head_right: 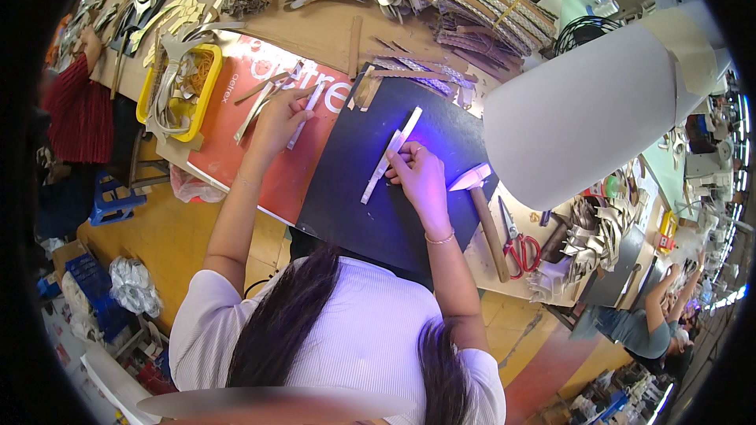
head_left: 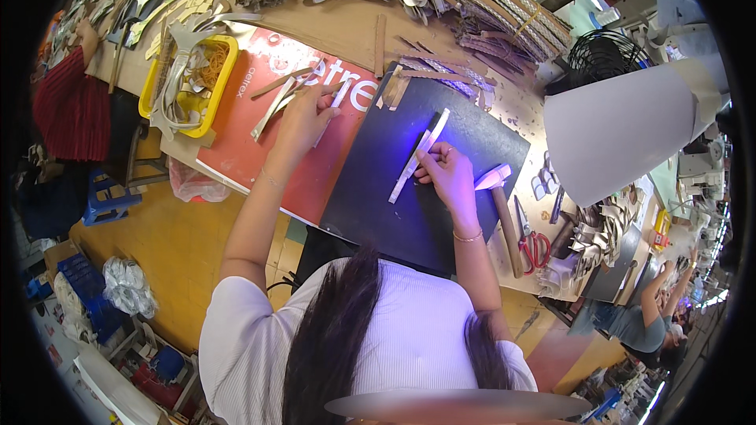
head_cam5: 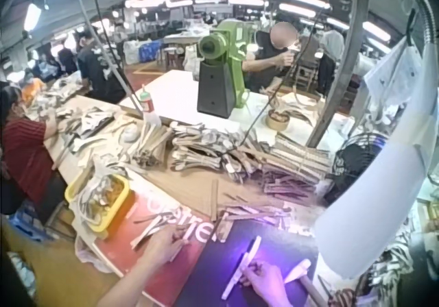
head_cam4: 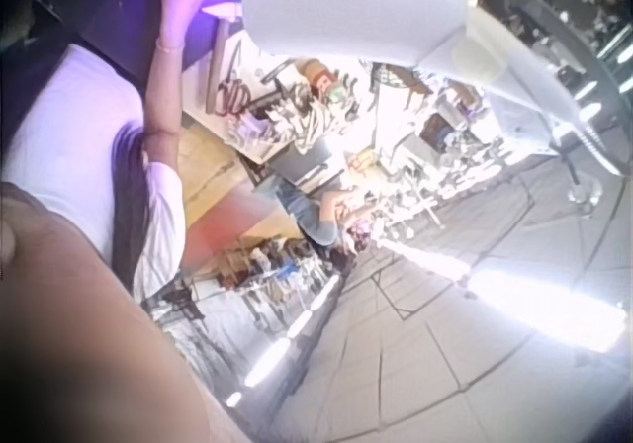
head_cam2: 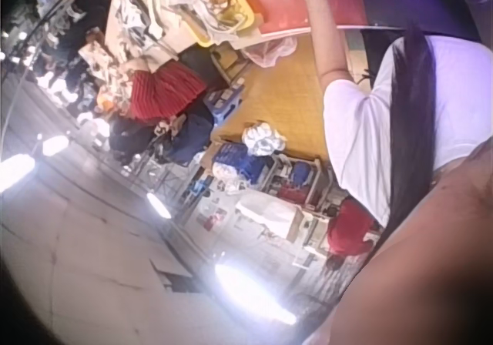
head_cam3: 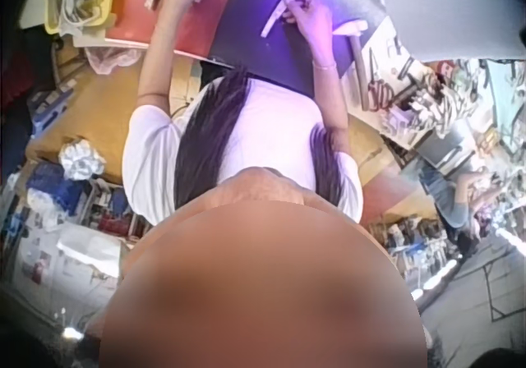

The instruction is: The person applies glue to small flat pieces and assembles them on a work surface. They repeatedly pick up pieces, apply adhesive, and press them together, occasionally using a UV light to cure the glue.

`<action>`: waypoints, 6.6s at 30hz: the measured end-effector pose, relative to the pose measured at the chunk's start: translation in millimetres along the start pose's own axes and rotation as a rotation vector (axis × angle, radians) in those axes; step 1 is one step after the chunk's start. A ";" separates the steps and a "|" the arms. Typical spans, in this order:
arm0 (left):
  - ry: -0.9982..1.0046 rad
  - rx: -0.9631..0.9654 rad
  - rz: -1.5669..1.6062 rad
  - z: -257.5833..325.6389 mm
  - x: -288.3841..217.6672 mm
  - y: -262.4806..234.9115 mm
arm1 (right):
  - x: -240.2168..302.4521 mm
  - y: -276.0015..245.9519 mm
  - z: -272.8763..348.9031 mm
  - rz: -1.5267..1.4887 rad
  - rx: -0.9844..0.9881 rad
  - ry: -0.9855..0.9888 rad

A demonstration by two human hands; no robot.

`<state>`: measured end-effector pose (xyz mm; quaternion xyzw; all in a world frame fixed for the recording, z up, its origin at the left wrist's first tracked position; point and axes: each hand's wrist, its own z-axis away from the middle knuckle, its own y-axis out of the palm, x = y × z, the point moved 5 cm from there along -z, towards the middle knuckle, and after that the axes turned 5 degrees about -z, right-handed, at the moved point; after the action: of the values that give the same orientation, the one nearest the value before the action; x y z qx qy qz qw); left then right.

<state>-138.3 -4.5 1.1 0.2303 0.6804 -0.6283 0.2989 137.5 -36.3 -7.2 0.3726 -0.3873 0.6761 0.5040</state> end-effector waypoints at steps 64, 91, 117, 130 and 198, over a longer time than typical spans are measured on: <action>-0.305 0.774 0.615 13.5 -66.9 85.4 | 6.7 -64.5 -1.5 -0.493 -0.117 -0.070; 0.031 0.303 0.125 24.1 -71.1 78.9 | 12.7 -63.9 -7.4 -0.171 -0.070 -0.113; -0.180 0.643 0.770 12.6 -121.1 54.6 | -29.3 -257.1 32.0 -1.514 -0.205 -0.585; -0.218 0.358 0.540 0.7 -82.4 42.9 | -51.3 -340.9 13.7 -2.096 -0.050 -0.728; 0.502 0.336 0.235 59.9 -193.8 79.3 | 22.5 -138.4 86.3 -0.251 -0.804 -0.870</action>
<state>62.1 -43.7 77.2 0.5011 0.5885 -0.6165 0.1499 276.8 -78.5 69.8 0.4382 -0.7360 0.1979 0.4766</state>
